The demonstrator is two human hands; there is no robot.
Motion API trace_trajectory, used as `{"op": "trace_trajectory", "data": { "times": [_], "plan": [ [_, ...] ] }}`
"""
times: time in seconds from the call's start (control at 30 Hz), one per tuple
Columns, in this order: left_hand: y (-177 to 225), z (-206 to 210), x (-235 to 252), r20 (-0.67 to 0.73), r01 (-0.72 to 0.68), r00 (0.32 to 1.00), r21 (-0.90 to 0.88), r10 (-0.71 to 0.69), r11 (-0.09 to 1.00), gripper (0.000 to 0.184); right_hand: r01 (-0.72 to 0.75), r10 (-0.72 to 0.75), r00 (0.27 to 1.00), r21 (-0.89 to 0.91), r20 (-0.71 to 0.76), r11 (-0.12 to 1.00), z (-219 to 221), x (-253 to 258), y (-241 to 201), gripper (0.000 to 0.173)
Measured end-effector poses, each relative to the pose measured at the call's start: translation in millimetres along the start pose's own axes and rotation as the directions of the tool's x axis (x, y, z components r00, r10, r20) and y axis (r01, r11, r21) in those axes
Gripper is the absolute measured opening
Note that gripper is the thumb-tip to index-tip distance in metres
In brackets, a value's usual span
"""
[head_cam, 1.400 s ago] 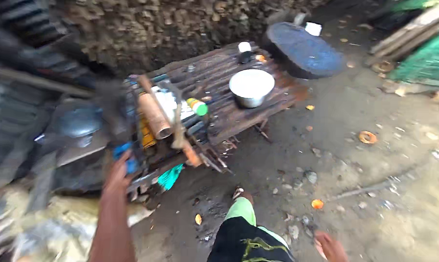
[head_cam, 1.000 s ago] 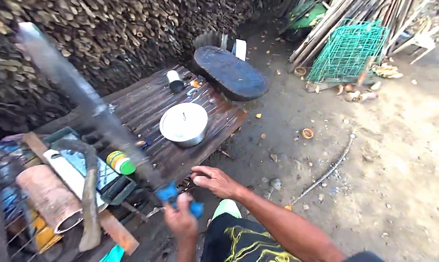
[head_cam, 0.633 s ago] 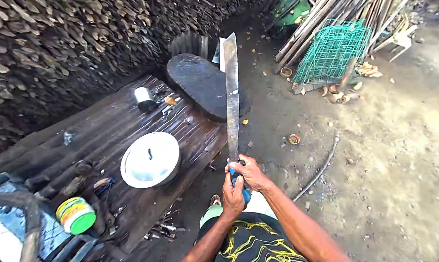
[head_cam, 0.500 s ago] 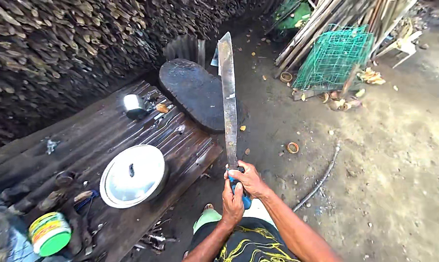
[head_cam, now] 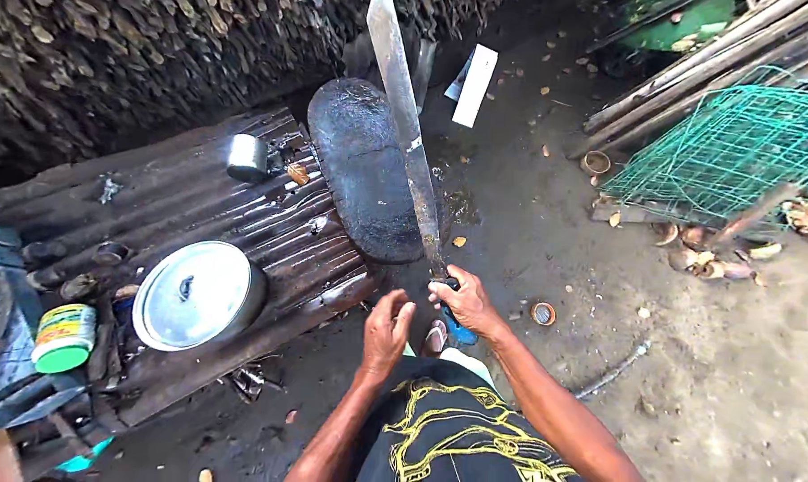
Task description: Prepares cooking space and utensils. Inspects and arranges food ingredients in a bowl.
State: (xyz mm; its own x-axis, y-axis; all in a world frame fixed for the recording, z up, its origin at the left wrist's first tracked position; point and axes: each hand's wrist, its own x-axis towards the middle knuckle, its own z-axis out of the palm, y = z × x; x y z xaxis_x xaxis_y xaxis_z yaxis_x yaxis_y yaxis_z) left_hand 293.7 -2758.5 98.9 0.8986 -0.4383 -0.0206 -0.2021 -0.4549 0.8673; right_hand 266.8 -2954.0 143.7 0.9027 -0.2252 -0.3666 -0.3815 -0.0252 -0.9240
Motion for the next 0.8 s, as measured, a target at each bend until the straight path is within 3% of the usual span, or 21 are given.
{"op": "trace_trajectory", "data": {
  "times": [0.1,0.27,0.37,0.53,0.8],
  "plan": [
    [3.7,-9.5,36.9,-0.117,-0.111,0.985,0.144,0.128,0.983,0.058,-0.048,0.044,0.998,-0.108,-0.037,0.993,-19.0,10.9,-9.1,0.024],
    [7.3,-1.0,85.4,-0.21,-0.297,0.924,0.135,0.32,0.945,0.053,-0.136,0.11,0.984,0.192,0.143,0.972,-34.6,15.6,-15.2,0.028],
    [0.8,1.1,98.9,-0.274,-0.34,0.89,0.133,0.364,0.931,0.045,-0.154,0.104,0.97,0.218,0.221,0.964,-34.2,22.0,-22.1,0.027],
    [-10.5,-7.9,98.6,-0.319,-0.311,0.884,0.143,0.341,0.94,0.042,-0.166,0.107,0.946,0.172,0.306,0.971,-29.5,40.2,-26.8,0.028],
    [-12.4,-13.6,104.3,-0.418,-0.152,0.883,0.178,0.214,0.972,0.043,-0.113,0.111,0.884,-0.024,0.454,0.993,-30.9,92.7,-45.9,0.025]
  ]
}}
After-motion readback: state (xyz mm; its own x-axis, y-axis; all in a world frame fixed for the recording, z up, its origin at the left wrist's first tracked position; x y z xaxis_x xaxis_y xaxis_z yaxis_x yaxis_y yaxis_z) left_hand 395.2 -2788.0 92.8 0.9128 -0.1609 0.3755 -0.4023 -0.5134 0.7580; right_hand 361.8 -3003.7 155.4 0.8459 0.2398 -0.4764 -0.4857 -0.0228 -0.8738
